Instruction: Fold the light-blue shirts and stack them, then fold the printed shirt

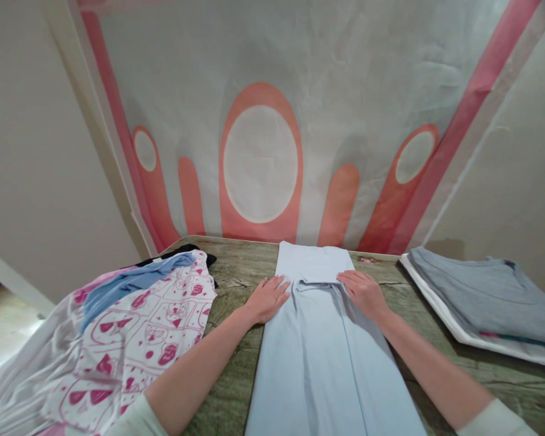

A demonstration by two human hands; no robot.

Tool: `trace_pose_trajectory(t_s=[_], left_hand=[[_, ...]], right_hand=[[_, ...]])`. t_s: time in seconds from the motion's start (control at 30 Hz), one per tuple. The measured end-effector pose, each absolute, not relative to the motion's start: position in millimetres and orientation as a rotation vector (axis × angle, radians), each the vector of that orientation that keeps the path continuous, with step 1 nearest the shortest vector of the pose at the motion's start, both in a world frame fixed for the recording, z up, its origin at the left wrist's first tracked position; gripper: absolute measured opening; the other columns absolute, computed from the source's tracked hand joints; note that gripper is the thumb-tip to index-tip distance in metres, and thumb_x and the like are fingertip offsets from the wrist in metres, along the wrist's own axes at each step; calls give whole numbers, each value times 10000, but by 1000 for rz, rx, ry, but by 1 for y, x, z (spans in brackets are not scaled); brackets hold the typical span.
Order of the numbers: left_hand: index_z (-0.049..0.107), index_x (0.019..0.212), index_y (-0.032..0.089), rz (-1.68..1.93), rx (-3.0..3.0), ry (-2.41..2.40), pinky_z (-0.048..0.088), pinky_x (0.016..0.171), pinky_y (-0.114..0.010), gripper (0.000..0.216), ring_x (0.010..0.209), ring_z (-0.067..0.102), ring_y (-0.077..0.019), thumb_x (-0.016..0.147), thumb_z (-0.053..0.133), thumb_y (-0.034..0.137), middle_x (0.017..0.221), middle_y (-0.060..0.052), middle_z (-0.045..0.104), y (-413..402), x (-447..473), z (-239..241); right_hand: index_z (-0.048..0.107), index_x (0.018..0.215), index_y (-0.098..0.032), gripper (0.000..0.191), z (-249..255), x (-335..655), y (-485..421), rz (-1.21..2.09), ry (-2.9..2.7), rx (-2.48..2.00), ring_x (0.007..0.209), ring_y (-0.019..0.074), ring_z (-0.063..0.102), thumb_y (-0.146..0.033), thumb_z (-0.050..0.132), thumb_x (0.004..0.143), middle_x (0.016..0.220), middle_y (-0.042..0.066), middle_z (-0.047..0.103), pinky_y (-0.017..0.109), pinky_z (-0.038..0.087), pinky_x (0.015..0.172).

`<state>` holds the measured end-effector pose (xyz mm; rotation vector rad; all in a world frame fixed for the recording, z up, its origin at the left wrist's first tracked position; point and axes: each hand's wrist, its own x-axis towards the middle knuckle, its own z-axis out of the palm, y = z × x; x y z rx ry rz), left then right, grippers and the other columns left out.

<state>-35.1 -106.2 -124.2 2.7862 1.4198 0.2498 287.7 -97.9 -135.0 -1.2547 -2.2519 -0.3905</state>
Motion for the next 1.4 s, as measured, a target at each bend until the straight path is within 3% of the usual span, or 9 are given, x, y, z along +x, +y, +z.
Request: trace_pose_trajectory(t_s=[0.17, 0.37, 0.53, 0.7, 0.93, 1.2, 1.4], left_hand=[[307, 1368, 267, 282, 2728, 1398, 171, 1069, -402, 503, 1327, 218, -175, 951, 95, 451, 1448, -29, 267, -107, -36, -122], [365, 1337, 252, 325, 2688, 1395, 174, 1072, -386, 476, 1322, 228, -148, 958, 112, 389, 1430, -21, 309, -106, -37, -121], [398, 1315, 235, 345, 2695, 1416, 192, 1068, -383, 467, 1312, 252, -151, 955, 133, 369, 1419, -26, 329, -105, -37, -125], [395, 1314, 228, 353, 2721, 1417, 195, 1068, -375, 451, 1309, 260, -151, 953, 153, 350, 1418, -35, 331, -106, -37, -125], [371, 1327, 216, 308, 2734, 1421, 185, 1068, -391, 434, 1311, 254, -167, 936, 207, 308, 1427, -47, 312, -106, -37, -124], [352, 1335, 197, 243, 2759, 1385, 172, 1069, -390, 441, 1318, 238, -182, 917, 249, 288, 1433, -60, 298, -108, -34, -118], [253, 1383, 210, 233, 2800, 1188, 167, 1070, -370, 459, 1337, 188, -170, 936, 202, 299, 1460, -34, 234, -116, -22, -110]], right_hand=[[664, 965, -194, 340, -131, 286, -99, -242, -2298, -1300, 970, 198, 574, -57, 423, 769, 1015, 47, 668, 353, 421, 871], [603, 1074, -191, 348, -103, 237, -131, -225, -2421, -1087, 979, 178, 553, -53, 430, 807, 1081, 56, 631, 331, 406, 858], [603, 1024, -187, 215, -104, 183, -145, -429, -2702, -762, 894, 179, 560, -131, 468, 866, 1079, 68, 617, 328, 411, 776], [619, 858, -155, 200, -108, 168, -135, -555, -2745, -674, 764, 170, 536, -148, 423, 897, 898, 73, 627, 330, 387, 717], [635, 874, -162, 190, -110, 182, -149, -309, -2636, -813, 804, 156, 531, -131, 448, 877, 843, 51, 634, 309, 368, 740], [614, 1035, -196, 287, -107, 175, -176, -23, -2669, -784, 983, 166, 518, -73, 469, 819, 1068, 56, 625, 321, 372, 835], [606, 969, -159, 192, -101, 164, -198, -163, -2757, -619, 875, 158, 541, -144, 433, 888, 956, 86, 624, 312, 378, 785]])
